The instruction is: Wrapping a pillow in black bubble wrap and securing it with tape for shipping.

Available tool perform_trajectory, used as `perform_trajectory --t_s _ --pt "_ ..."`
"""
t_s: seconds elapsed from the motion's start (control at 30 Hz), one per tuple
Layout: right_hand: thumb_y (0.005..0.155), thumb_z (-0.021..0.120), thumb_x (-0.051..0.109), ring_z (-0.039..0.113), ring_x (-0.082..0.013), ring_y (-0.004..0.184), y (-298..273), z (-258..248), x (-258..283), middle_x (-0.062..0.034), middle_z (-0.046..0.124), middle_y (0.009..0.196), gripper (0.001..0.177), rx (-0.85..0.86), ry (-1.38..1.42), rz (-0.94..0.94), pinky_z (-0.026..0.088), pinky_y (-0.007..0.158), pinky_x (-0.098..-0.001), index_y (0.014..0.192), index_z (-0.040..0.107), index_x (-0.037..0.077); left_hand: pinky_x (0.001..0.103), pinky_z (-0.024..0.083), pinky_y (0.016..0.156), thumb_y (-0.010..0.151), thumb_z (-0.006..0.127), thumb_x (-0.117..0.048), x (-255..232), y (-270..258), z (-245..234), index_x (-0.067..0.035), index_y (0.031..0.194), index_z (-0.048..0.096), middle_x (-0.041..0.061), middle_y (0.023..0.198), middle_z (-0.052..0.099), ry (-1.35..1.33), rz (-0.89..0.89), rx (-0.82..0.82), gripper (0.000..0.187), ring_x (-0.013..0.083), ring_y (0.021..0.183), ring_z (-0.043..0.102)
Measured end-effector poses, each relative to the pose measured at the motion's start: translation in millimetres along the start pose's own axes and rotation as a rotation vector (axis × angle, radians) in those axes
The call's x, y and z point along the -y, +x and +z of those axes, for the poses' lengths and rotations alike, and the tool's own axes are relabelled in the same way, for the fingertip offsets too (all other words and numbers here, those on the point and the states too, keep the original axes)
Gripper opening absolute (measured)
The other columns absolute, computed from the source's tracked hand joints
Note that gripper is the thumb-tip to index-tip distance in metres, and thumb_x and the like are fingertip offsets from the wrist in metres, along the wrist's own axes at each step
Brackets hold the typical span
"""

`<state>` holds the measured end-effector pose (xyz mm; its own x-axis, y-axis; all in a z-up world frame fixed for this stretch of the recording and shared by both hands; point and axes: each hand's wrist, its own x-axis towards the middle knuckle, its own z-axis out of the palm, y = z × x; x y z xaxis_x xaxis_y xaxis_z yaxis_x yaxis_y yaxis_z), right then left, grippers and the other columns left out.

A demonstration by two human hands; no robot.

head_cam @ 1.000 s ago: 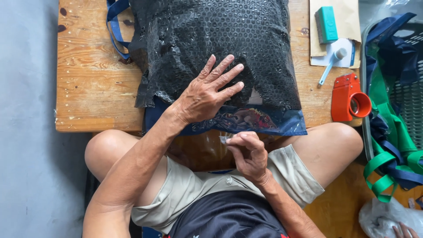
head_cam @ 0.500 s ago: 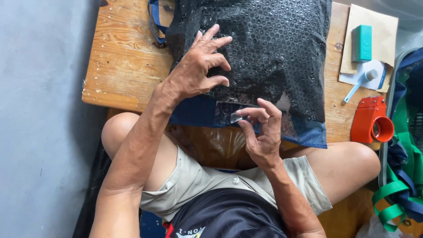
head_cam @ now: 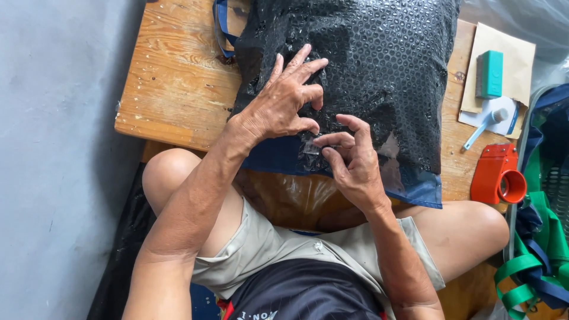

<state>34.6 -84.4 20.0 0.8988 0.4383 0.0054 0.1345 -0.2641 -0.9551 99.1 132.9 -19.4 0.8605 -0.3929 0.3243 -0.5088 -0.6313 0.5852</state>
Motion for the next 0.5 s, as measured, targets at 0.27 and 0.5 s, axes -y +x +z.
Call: perform_trajectory --t_s 0.27,0.5 --pt "0.093 0.058 -0.014 0.065 -0.0092 0.081 3.7 3.3 1.6 -0.0109 0.073 0.107 0.059 -0.024 -0.043 -0.027 0.049 0.067 -0.0207 0.142 0.034 0.009 0.083 0.012 0.113 0.059 0.1 -0.025 0.6 -0.3 5.0 -0.011 0.081 0.067 0.017 0.156 0.042 0.009 -0.005 -0.012 0.042 0.0422 0.151 0.017" --pt "0.091 0.058 -0.014 0.065 -0.0091 0.078 1.2 4.5 4.8 -0.011 0.073 0.105 0.058 -0.012 -0.065 -0.023 0.049 0.065 -0.0207 0.141 0.035 0.006 0.083 0.012 0.114 0.06 0.099 -0.027 1.0 -0.9 6.2 -0.011 0.083 0.066 0.016 0.157 0.039 0.006 -0.014 -0.002 0.043 0.0427 0.151 0.016"
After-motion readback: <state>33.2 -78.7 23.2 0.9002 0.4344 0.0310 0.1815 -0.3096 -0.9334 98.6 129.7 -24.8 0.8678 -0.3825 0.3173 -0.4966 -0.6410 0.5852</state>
